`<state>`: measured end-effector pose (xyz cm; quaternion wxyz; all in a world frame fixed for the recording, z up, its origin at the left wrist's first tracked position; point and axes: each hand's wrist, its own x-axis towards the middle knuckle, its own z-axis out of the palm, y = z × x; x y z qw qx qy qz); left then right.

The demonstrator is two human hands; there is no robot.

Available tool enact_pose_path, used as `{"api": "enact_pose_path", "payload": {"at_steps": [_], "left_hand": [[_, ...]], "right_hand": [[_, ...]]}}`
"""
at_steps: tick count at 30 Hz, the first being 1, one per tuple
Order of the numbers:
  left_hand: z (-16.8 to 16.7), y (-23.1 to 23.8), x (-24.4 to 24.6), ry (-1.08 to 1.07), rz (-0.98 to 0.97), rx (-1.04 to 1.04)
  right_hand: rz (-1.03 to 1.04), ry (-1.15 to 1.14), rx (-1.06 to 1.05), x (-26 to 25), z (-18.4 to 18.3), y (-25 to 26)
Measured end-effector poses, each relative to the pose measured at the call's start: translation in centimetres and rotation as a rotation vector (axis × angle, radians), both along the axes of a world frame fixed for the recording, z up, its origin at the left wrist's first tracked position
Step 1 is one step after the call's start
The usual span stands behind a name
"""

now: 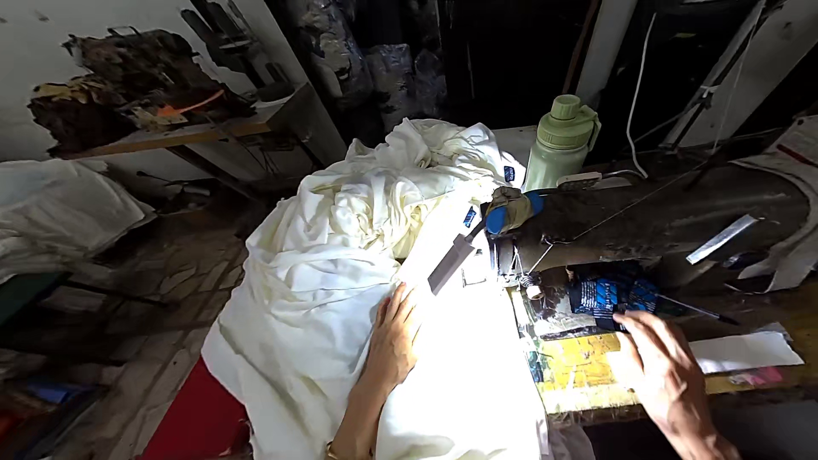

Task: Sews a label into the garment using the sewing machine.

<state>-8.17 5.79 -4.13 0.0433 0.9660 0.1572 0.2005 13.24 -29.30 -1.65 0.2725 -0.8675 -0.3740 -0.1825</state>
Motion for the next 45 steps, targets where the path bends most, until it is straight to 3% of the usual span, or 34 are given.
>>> {"api": "enact_pose_path", "payload": {"at_steps": [5,9,13,16,17,19,21,23,33,45], "left_hand": [[-0.1,0.0,0.0,0.000,0.007,-0.003],[-0.2,0.2,-0.1,-0.007,0.003,0.010],[1.0,-1.2,0.0,0.073,0.064,-0.112],[2.3,-5.9,0.7,-0.142,-0.002,-0.293],[3.2,-8.3,1.2,-0.226,-0.045,-0.390],[5.1,-12.1,2.6,-0.361,-0.241,-0.889],[5.6,-14.4,4.0,-0.494,-0.375,-1.384],[6.0,-15.5,4.6,-0.556,-0.321,-1.628],[6.4,-16.1,3.2,-0.585,-0.037,-1.794],[5.1,-16.1,2.7,-0.605,-0.060,-1.522]], "right_hand": [[0.051,0.075,-0.138,4.5,0.2,0.9],[0.172,-0.056,-0.113,6.4,1.4,0.5],[0.076,0.079,0.251,3.9,4.9,0.9],[0.231,0.600,0.720,0.1,6.2,2.8],[0.293,0.795,0.821,-1.3,6.4,3.6],[0.397,1.099,0.936,-3.8,5.8,5.1],[0.411,1.242,0.975,-6.0,4.9,6.4],[0.359,1.262,0.972,-7.8,4.0,7.3],[0.382,1.114,0.987,-11.1,2.0,7.9],[0.422,0.831,0.721,-8.7,2.0,6.8]]}}
